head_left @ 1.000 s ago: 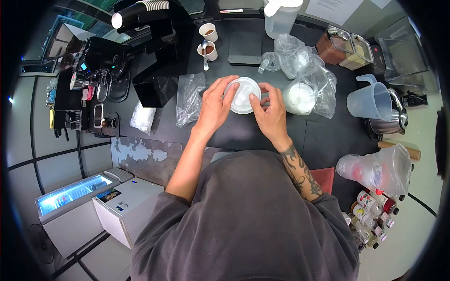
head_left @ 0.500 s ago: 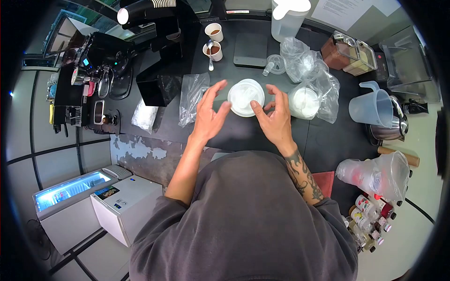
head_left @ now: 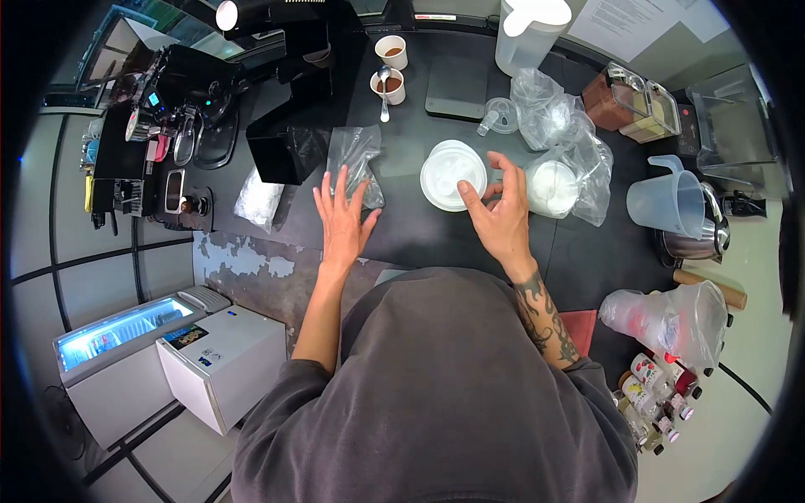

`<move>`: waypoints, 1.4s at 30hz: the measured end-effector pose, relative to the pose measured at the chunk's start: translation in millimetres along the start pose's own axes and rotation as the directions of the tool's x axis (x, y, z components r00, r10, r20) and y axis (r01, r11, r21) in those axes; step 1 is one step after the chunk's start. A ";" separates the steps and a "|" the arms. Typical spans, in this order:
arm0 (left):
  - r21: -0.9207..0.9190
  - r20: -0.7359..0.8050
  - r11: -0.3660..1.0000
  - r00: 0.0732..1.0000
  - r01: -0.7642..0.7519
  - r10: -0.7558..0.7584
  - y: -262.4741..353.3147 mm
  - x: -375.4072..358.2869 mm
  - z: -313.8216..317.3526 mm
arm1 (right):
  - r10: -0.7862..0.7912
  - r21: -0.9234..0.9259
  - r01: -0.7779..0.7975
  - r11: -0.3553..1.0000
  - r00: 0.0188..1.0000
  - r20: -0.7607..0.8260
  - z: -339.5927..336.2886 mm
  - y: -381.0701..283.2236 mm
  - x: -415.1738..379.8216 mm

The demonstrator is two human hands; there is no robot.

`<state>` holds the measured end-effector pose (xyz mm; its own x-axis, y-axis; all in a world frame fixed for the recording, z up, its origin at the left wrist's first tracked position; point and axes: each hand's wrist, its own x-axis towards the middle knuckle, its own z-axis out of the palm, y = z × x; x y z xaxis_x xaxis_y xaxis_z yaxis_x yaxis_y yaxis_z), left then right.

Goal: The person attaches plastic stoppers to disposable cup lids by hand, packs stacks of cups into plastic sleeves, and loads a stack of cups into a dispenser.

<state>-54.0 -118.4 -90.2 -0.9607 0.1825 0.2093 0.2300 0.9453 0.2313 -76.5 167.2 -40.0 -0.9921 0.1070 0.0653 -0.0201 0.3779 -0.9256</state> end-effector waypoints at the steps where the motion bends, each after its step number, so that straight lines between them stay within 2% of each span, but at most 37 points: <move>1: -0.002 0.012 1.000 1.000 0.017 -0.017 -2.2 -1.1 0.5 | 0.010 0.005 -0.010 1.000 1.000 0.003 -1.0 -1.6 0.0; 6: 0.007 0.055 0.997 0.996 0.075 -0.075 -11.0 -3.4 5.7 | -0.013 -0.005 0.013 1.000 1.000 -0.008 -1.5 -0.7 -0.1; 12: -0.020 0.015 0.999 1.000 0.025 -0.025 -27.0 -5.1 18.3 | -0.027 -0.019 0.027 0.999 0.999 -0.021 -2.7 -2.8 -0.8; 15: -0.102 -0.047 0.995 0.999 0.000 -0.005 -28.1 -0.7 13.3 | -0.051 -0.019 0.050 0.999 0.998 -0.038 -4.0 -2.5 -1.6; 17: -0.301 -0.111 0.951 0.988 0.069 -0.107 -24.0 2.7 4.6 | -0.067 -0.005 0.067 0.998 0.996 -0.051 -6.8 -2.2 -1.8; 19: -0.521 -0.104 0.841 0.967 0.147 -0.234 -15.9 10.2 -17.8 | -0.083 0.019 0.084 0.996 0.995 -0.064 -10.9 -2.0 -1.3; 23: -0.862 -0.042 0.490 0.947 0.128 -0.320 -13.9 15.2 -55.6 | -0.091 0.090 0.097 0.991 0.994 -0.067 -14.3 1.1 2.3; 28: -0.973 -0.139 0.222 0.916 -0.056 -0.377 -0.8 17.7 -109.3 | -0.149 0.040 0.151 0.988 0.987 -0.061 -17.7 0.9 1.7; 29: -0.981 -0.154 0.173 0.907 -0.092 -0.392 4.7 17.0 -124.3 | -0.247 -0.021 0.247 0.969 0.963 -0.108 -20.5 -4.2 0.6; 31: -0.985 -0.160 0.108 0.938 -0.132 -0.309 11.9 12.3 -153.0 | -0.443 -0.155 0.419 0.895 0.879 -0.177 -31.7 -25.9 -0.5; 32: -0.986 -0.163 0.073 0.950 -0.149 -0.266 13.7 7.6 -164.4 | -0.421 0.018 0.428 0.904 0.896 -0.142 -34.4 -34.1 -2.7; 33: -0.974 -0.146 0.211 0.943 -0.084 -0.299 14.0 1.3 -172.4 | -0.403 0.189 0.416 0.889 0.909 -0.105 -35.6 -42.7 -6.1; 34: -0.969 -0.157 0.220 0.966 -0.111 -0.204 20.8 -0.2 -178.9 | -0.390 0.353 0.388 0.852 0.918 -0.068 -36.9 -52.8 -9.9; 35: -0.964 -0.167 0.224 0.980 -0.140 -0.105 30.4 0.6 -185.8 | -0.314 0.499 0.256 0.828 0.949 0.033 -37.3 -66.6 -14.1; 36: -0.959 -0.177 0.226 0.984 -0.171 -0.006 39.8 1.4 -193.2 | -0.296 0.581 0.178 0.794 0.949 0.113 -35.7 -75.1 -18.2; 37: -0.957 -0.109 0.268 0.994 -0.108 0.009 47.9 1.4 -201.0 | -0.279 0.595 0.118 0.795 0.942 0.186 -34.6 -75.4 -21.7; 38: -0.962 -0.101 0.252 0.994 -0.108 0.041 54.8 0.2 -200.8 | -0.263 0.604 0.055 0.795 0.929 0.260 -33.0 -74.6 -25.8; 40: -0.980 -0.003 0.198 0.994 -0.025 0.107 62.1 -3.6 -205.7 | -0.155 0.706 -0.140 0.695 0.929 0.337 -28.4 -71.5 -36.3; 41: -0.982 -0.048 0.166 0.964 -0.094 0.262 57.9 0.8 -203.0 | -0.123 0.739 -0.219 0.637 0.918 0.378 -27.5 -66.9 -39.7; 42: -0.999 -0.048 -0.001 0.977 -0.049 0.210 55.3 2.4 -193.1 | -0.093 0.764 -0.298 0.573 0.902 0.422 -26.6 -62.4 -42.3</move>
<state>-13.6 -117.9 106.6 -0.8823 0.3636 0.2988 0.2025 -0.2799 0.9384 -30.0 163.5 25.0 -0.9451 -0.3266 -0.0121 0.1895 -0.5177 -0.8343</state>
